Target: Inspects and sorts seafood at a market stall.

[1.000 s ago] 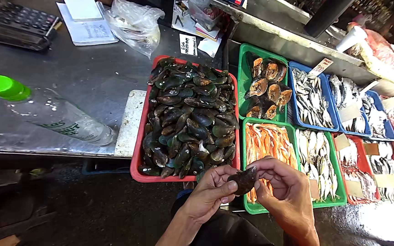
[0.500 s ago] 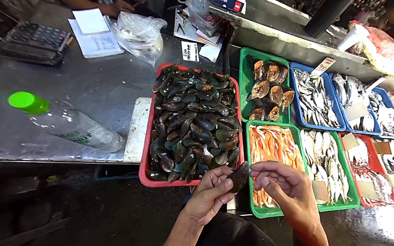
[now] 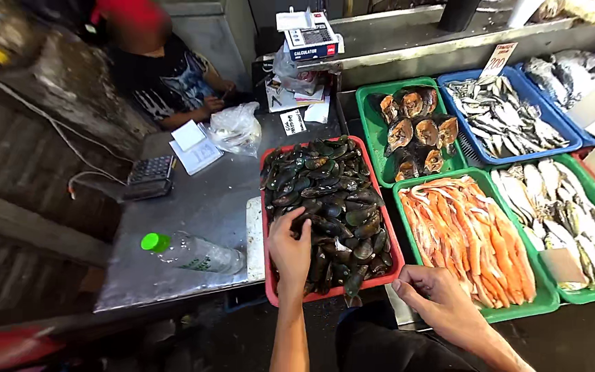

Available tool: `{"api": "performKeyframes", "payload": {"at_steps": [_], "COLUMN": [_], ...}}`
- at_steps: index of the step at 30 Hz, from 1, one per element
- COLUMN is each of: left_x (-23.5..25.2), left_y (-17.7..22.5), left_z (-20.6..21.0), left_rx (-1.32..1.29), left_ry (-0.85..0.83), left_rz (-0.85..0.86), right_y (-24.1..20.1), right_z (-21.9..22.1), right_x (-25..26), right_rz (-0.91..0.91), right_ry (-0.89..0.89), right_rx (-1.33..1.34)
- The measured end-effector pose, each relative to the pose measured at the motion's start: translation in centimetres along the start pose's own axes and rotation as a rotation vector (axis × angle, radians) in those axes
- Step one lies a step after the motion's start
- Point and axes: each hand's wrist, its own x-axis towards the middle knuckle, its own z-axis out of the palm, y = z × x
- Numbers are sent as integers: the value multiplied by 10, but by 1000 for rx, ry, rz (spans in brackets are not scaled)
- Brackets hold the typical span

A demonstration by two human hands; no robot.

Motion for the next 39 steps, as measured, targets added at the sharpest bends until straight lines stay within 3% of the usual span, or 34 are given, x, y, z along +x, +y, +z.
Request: {"api": "performKeyframes", "payload": {"at_steps": [4,9,13,17,20,24,26,29,33,39], "left_x": [-19,-82,-138,-157,-122,-20,31,87,113,112], "left_y": [6,28,38,27,29,45,45,32,12,8], "left_z": [12,16,32,32,16,-19,-23,-3,30,30], "left_rx": [85,-108,-362,-343,-236,26,101,243,446,445], "left_ry": [-41,7,-320,-620,-600,-336,-280,-412,-669,-666], "left_rz": [89,126,45,178,229,372,370,285,182,282], "right_y": [7,33,51,45,42,36,33,33,35,41], "right_z": [-3,5,18,24,31,32,33,35,29,20], "right_x": [-6,-21,-30,-29,-27,-26,-25,-26,-31,-35], "right_rz": [-10,0,40,35,-27,-48,-65,-82,-59,-17], "right_ry": [10,-25,-126,-322,-346,-345,-347,-349,-311,-253], "right_rx": [18,11,-50,-192,-217,-203,-208,-207,-210,-210]}}
